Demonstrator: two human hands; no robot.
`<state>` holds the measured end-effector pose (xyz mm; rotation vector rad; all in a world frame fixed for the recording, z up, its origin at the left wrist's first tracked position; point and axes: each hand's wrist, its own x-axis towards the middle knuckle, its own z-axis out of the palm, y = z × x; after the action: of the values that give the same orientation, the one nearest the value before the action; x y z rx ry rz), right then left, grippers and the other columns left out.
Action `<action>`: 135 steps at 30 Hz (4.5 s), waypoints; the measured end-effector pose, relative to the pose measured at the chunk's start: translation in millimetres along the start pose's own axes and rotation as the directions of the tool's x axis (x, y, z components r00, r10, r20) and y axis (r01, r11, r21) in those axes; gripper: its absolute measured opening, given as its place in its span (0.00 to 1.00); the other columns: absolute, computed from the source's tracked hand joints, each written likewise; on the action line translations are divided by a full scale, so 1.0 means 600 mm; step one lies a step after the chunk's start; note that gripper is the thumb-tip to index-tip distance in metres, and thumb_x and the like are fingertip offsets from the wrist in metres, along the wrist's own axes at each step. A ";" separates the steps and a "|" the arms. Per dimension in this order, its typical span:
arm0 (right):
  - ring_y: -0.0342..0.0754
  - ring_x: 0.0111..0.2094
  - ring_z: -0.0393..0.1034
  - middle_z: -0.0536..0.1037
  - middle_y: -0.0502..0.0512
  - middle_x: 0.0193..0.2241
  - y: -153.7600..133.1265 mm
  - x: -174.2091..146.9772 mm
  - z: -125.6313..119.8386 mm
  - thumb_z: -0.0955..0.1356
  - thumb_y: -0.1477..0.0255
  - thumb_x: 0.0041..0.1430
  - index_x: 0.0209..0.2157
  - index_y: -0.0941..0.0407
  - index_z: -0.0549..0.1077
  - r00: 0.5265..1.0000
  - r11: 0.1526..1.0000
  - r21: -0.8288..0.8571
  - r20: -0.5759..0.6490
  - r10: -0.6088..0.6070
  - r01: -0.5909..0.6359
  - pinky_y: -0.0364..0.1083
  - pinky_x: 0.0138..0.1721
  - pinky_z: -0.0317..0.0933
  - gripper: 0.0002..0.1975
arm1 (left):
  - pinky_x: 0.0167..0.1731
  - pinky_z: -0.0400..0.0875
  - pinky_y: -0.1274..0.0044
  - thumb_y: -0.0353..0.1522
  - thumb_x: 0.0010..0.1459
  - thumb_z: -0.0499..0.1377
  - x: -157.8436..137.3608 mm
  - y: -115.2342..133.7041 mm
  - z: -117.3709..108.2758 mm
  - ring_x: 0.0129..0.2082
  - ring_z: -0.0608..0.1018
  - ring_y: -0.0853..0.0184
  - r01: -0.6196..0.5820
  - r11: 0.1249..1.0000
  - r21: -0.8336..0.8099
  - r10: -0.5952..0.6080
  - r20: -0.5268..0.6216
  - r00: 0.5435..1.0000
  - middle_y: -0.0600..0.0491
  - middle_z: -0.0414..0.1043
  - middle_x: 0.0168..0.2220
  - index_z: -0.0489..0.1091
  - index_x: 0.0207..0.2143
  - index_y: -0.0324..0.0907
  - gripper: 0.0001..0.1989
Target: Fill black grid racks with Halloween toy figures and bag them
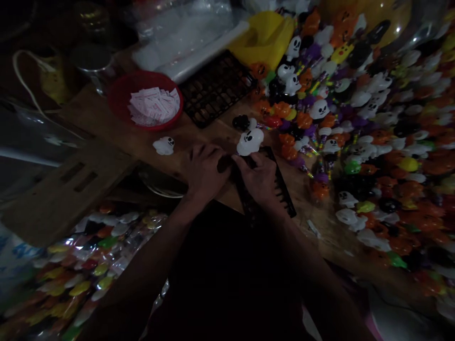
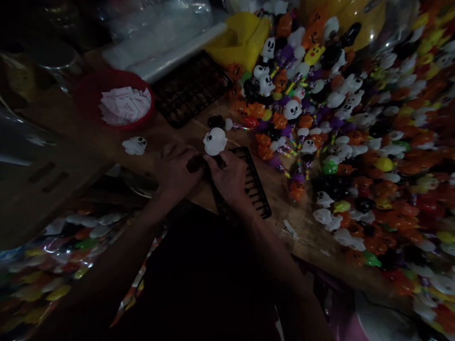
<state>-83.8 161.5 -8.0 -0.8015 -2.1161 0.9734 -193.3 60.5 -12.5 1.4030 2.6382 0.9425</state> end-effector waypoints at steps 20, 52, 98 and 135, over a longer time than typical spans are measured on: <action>0.51 0.37 0.78 0.83 0.54 0.34 -0.007 0.013 0.000 0.69 0.62 0.64 0.33 0.53 0.81 0.993 0.994 0.011 0.043 -0.112 0.112 0.49 0.43 0.71 0.11 | 0.51 0.67 0.52 0.29 0.61 0.59 0.004 0.017 0.009 0.50 0.75 0.48 0.106 0.991 -0.084 -0.103 0.042 0.994 0.48 0.80 0.43 0.75 0.37 0.46 0.06; 0.50 0.35 0.77 0.83 0.52 0.34 -0.003 0.018 -0.046 0.74 0.61 0.58 0.32 0.53 0.80 0.972 0.996 -0.071 0.231 -0.035 0.053 0.50 0.41 0.73 0.10 | 0.72 0.43 0.46 0.33 0.61 0.62 -0.031 0.022 -0.008 0.68 0.64 0.45 0.005 0.995 -0.102 0.003 0.085 0.996 0.51 0.72 0.62 0.77 0.45 0.47 0.10; 0.53 0.49 0.74 0.80 0.61 0.49 0.002 -0.038 -0.167 0.61 0.70 0.73 0.52 0.56 0.78 0.989 0.778 -0.611 0.089 -0.118 0.148 0.51 0.50 0.70 0.16 | 0.67 0.51 0.44 0.40 0.65 0.57 -0.079 0.047 0.028 0.68 0.65 0.39 -0.051 0.996 -0.074 0.043 -0.106 0.993 0.39 0.71 0.62 0.74 0.56 0.37 0.22; 0.50 0.41 0.75 0.80 0.52 0.34 0.019 -0.056 -0.166 0.68 0.62 0.62 0.35 0.54 0.77 0.962 0.951 0.253 0.250 0.111 -0.176 0.48 0.44 0.69 0.10 | 0.52 0.76 0.63 0.38 0.59 0.66 -0.066 0.021 0.036 0.45 0.82 0.57 -0.034 0.906 -0.422 0.043 0.013 0.999 0.50 0.83 0.40 0.80 0.39 0.44 0.09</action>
<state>15.7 182.3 22.3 -0.7387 -2.0730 1.4658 -154.3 47.0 -34.3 1.3451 2.2060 1.3880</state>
